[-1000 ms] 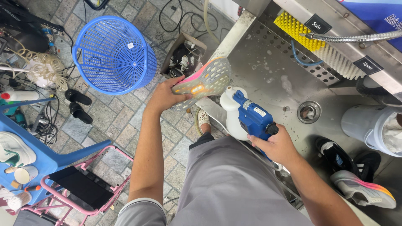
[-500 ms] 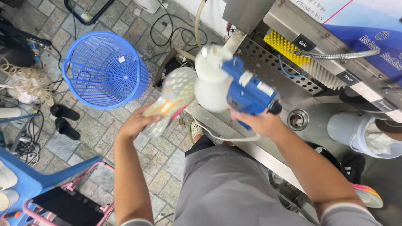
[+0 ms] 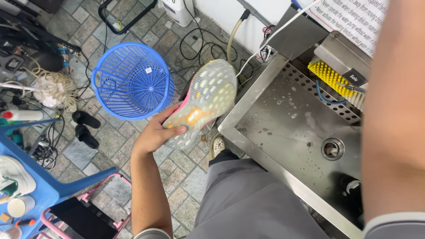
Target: The person scrubs a white sneaker with a pink and orange sole using a white sponge, focusing on the sole and upper parts. They rinse the shoe under a tap and use a spray bottle to apply liquid before scrubbing again. The person then places the shoe aside and picks up a brown sandal to begin cleaning it.
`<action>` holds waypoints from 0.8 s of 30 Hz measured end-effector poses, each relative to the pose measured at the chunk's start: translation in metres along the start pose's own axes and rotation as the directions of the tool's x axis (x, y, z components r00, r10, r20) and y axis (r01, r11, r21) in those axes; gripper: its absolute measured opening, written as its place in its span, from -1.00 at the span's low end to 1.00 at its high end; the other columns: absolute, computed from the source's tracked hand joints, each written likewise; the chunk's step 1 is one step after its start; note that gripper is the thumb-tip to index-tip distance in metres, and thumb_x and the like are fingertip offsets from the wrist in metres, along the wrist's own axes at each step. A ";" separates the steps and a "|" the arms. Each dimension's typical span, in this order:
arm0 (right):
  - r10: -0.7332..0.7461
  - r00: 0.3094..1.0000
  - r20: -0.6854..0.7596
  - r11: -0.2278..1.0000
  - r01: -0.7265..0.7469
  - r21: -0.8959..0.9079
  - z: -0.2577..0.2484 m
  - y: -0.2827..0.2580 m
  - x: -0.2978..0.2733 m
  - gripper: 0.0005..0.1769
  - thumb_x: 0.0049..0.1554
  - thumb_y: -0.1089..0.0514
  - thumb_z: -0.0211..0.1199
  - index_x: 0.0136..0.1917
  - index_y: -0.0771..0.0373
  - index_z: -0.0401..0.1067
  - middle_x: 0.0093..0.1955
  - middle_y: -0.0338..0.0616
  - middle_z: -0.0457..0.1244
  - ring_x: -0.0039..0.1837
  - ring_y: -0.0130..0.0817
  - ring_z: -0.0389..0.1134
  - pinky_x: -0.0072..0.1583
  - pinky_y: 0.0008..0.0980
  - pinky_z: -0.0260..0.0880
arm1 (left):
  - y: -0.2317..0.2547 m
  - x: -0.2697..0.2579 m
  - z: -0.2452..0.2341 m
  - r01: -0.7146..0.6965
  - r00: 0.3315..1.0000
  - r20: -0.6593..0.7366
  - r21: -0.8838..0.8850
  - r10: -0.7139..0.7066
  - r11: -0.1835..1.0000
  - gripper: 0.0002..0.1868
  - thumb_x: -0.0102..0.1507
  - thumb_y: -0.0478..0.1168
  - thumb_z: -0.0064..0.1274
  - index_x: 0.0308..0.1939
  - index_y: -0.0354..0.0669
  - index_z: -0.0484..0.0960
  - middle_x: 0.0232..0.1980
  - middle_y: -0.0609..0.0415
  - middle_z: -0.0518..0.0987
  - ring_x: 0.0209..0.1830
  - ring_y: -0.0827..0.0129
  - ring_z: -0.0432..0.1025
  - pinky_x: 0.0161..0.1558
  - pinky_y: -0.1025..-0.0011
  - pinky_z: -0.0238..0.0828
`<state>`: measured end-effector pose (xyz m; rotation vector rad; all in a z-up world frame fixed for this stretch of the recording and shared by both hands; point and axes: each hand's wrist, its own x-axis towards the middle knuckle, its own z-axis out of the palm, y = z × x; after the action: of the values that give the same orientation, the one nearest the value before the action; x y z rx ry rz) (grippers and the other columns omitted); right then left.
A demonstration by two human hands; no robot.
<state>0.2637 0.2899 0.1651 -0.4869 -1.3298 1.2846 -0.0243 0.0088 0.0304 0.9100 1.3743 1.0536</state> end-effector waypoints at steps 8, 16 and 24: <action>-0.033 0.986 -0.165 0.943 -0.024 -0.333 -0.088 -0.034 -0.013 -0.74 0.27 0.30 0.34 0.18 0.36 0.36 0.13 -0.15 0.36 0.16 -0.37 0.40 0.23 -0.35 0.46 | 0.037 0.063 0.025 -0.013 0.976 0.218 0.139 -0.018 0.990 -0.07 0.01 -0.11 0.43 0.45 -0.18 0.43 0.21 0.06 0.63 0.18 0.48 0.45 0.26 0.45 0.32; -0.114 0.925 -0.361 0.758 -0.154 -0.633 -0.165 -0.070 -0.049 -0.78 0.28 0.26 0.34 0.12 0.38 0.38 0.08 -0.14 0.36 0.11 -0.37 0.39 0.18 -0.36 0.43 | 0.043 0.120 0.046 0.047 0.878 0.460 0.195 -0.134 0.980 -0.07 -0.03 -0.11 0.45 0.42 -0.18 0.46 0.20 0.05 0.66 0.16 0.50 0.47 0.24 0.46 0.34; -0.210 0.886 -0.414 0.505 -0.264 -0.822 -0.229 -0.100 -0.079 -0.79 0.28 0.22 0.34 0.06 0.40 0.40 0.03 -0.13 0.37 0.06 -0.36 0.37 0.12 -0.36 0.40 | 0.024 0.138 0.066 0.140 0.813 0.556 0.100 -0.172 0.985 -0.12 0.05 -0.14 0.40 0.43 -0.27 0.44 0.25 0.05 0.61 0.21 0.47 0.44 0.27 0.44 0.32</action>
<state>0.5251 0.2776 0.1563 -1.4490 -1.4626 0.3261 0.0290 0.1533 0.0126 1.0268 0.9560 0.5508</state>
